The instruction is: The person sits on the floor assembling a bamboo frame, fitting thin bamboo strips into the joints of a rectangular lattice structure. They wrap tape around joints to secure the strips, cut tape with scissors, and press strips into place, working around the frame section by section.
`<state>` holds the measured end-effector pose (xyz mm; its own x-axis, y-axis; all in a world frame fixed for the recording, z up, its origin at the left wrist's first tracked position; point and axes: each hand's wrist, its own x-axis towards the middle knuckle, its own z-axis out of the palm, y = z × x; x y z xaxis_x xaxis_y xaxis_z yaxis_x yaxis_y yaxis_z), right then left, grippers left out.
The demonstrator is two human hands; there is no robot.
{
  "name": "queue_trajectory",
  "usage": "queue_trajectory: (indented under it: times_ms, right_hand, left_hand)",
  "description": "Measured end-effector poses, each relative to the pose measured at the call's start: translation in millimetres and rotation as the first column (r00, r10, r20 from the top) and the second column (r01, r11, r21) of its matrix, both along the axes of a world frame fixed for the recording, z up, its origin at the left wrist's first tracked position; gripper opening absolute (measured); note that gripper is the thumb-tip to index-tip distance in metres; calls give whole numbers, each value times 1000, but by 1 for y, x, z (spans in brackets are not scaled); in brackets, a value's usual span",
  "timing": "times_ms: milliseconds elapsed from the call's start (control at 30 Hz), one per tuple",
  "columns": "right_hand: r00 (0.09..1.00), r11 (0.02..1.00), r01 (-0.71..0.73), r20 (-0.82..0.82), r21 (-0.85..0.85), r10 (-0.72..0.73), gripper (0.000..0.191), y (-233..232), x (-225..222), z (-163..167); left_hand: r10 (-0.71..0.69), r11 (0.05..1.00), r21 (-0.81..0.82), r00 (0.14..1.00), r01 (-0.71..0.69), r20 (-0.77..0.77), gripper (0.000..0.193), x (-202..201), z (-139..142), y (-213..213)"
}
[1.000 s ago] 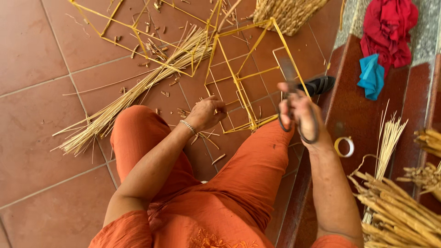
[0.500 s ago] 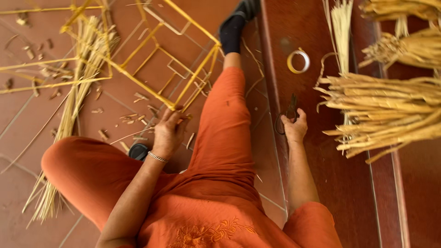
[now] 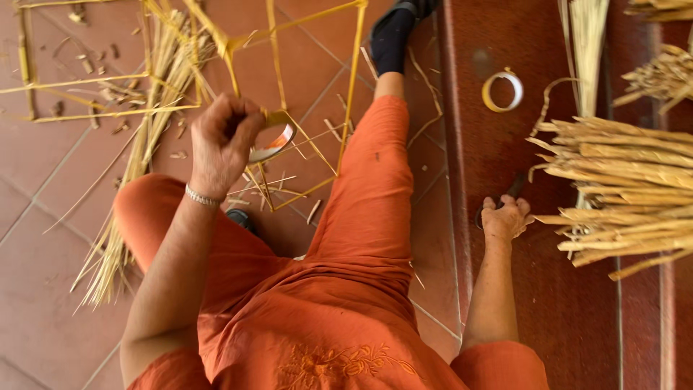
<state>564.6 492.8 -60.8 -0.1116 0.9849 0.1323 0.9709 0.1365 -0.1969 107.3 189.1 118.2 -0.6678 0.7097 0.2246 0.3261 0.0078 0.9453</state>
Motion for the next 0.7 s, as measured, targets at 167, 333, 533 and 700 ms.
queue_trajectory:
  times_ms: [167, 333, 533, 700]
  right_hand:
    - [671, 777, -608, -417, 163, 613, 20, -51, -103, 13]
    - [500, 509, -803, -815, -310, 293, 76, -121, -225, -23]
    - [428, 406, -874, -819, -267, 382, 25, -140, -255, -43]
    - [379, 506, -841, -876, -192, 297, 14, -157, -224, 1]
  left_hand:
    - [-12, 1000, 23, 972, 6, 235, 4, -41, 9, 1]
    - [35, 997, 62, 958, -55, 285, 8, -73, 4, 0]
    - [129, 979, 107, 936, -172, 326, 8, -121, -14, -15]
    - [141, 957, 171, 894, -232, 426, 7, -155, -58, -5]
